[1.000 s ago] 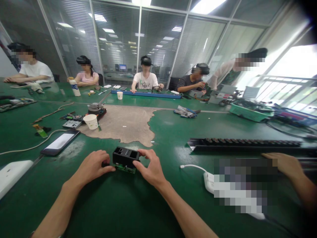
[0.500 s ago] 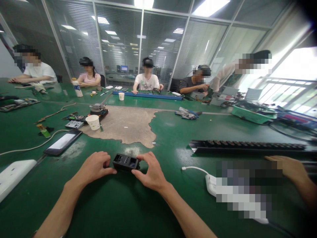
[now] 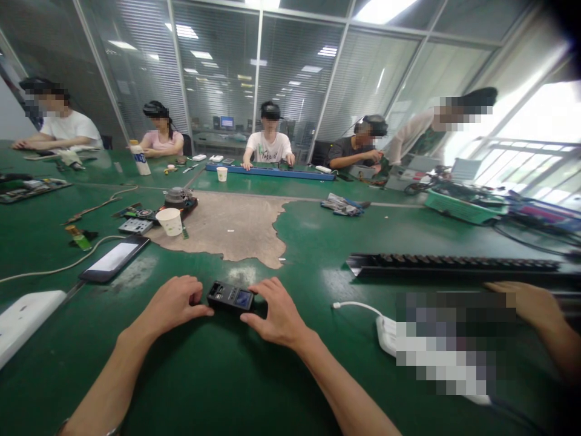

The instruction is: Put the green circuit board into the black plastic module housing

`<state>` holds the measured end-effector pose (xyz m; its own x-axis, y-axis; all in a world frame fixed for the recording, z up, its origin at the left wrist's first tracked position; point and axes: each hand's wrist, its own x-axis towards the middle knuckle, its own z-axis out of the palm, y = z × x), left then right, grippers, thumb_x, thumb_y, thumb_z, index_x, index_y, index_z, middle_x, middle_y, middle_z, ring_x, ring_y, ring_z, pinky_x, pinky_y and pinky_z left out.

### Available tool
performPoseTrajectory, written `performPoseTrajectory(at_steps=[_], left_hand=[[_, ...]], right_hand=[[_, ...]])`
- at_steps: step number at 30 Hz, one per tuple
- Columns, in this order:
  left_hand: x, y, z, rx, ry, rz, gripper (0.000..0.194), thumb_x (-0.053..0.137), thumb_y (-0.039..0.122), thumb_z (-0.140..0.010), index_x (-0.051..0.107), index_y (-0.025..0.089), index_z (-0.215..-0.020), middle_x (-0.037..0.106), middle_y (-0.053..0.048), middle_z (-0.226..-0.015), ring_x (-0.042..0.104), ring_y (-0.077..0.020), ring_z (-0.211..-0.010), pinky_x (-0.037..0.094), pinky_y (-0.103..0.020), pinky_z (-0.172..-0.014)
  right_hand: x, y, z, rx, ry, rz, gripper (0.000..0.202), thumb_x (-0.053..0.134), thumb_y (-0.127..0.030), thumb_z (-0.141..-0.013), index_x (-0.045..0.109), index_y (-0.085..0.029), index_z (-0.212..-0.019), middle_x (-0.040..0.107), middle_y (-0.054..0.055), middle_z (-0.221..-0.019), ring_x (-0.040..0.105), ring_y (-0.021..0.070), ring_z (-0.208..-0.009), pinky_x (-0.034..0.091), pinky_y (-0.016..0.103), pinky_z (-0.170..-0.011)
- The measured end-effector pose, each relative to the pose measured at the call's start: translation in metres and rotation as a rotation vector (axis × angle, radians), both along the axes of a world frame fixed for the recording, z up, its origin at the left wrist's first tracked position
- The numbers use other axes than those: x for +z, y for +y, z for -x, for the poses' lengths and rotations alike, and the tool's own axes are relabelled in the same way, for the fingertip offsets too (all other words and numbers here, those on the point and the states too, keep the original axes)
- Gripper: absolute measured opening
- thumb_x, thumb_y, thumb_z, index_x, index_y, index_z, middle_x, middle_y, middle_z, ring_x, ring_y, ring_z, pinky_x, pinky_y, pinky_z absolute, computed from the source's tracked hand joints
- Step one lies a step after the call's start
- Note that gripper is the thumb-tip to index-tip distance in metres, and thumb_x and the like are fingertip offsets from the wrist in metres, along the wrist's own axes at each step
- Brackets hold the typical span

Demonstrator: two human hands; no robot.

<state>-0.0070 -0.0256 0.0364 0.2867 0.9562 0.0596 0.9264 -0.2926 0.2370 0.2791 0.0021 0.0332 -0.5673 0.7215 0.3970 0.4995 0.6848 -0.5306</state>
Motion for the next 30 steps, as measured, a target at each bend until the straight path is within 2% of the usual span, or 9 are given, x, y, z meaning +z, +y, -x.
performPoseTrajectory(at_steps=[2,8,13,16,18,30], left_hand=[[-0.001,0.000,0.000,-0.002,0.000,0.002,0.049,0.062,0.068,-0.078,0.058,0.020,-0.070,0.059,-0.002,-0.076,0.053,-0.0184,-0.073,0.030,-0.028,-0.063],[0.000,0.000,0.000,0.004,-0.012,-0.001,0.047,0.061,0.066,-0.079,0.060,0.020,-0.072,0.060,-0.002,-0.076,0.053,-0.0179,-0.071,0.029,-0.028,-0.062],[0.003,-0.002,-0.001,-0.001,-0.014,-0.014,0.045,0.059,0.064,-0.082,0.059,0.020,-0.073,0.061,-0.002,-0.077,0.053,-0.0183,-0.071,0.030,-0.029,-0.062],[0.005,-0.002,-0.001,-0.004,-0.010,-0.017,0.044,0.057,0.063,-0.084,0.060,0.020,-0.074,0.061,-0.003,-0.079,0.054,-0.0188,-0.073,0.031,-0.029,-0.063],[0.006,-0.002,-0.001,-0.007,-0.008,-0.012,0.043,0.056,0.061,-0.086,0.061,0.020,-0.075,0.061,-0.004,-0.079,0.054,-0.0189,-0.074,0.031,-0.029,-0.063],[0.006,0.000,0.000,-0.018,-0.011,-0.031,0.044,0.058,0.064,-0.083,0.064,0.020,-0.078,0.061,-0.004,-0.081,0.052,-0.0181,-0.074,0.032,-0.030,-0.064]], right_hand=[[-0.001,0.000,0.001,-0.006,0.016,0.004,0.039,0.076,-0.037,-0.076,0.064,-0.020,-0.109,0.062,0.007,-0.099,0.052,0.0250,-0.096,0.044,0.041,-0.089],[0.002,-0.001,0.003,-0.035,0.188,0.038,0.037,0.074,-0.032,-0.078,0.064,-0.019,-0.111,0.064,0.006,-0.098,0.055,0.0229,-0.093,0.045,0.038,-0.087],[0.006,0.007,-0.002,-0.181,0.379,0.053,0.036,0.069,-0.033,-0.082,0.064,-0.021,-0.116,0.065,0.006,-0.100,0.057,0.0211,-0.089,0.047,0.035,-0.081],[0.000,0.016,-0.007,-0.307,0.352,-0.011,0.037,0.069,-0.031,-0.082,0.064,-0.021,-0.117,0.066,0.008,-0.103,0.056,0.0242,-0.094,0.046,0.039,-0.085],[-0.006,0.022,-0.009,-0.341,0.300,-0.036,0.036,0.069,-0.030,-0.081,0.065,-0.021,-0.116,0.066,0.008,-0.104,0.055,0.0257,-0.097,0.045,0.041,-0.088],[-0.033,0.035,-0.007,-0.318,0.154,-0.051,0.041,0.068,-0.027,-0.082,0.062,-0.015,-0.120,0.066,0.012,-0.110,0.055,0.0265,-0.100,0.043,0.043,-0.093]])
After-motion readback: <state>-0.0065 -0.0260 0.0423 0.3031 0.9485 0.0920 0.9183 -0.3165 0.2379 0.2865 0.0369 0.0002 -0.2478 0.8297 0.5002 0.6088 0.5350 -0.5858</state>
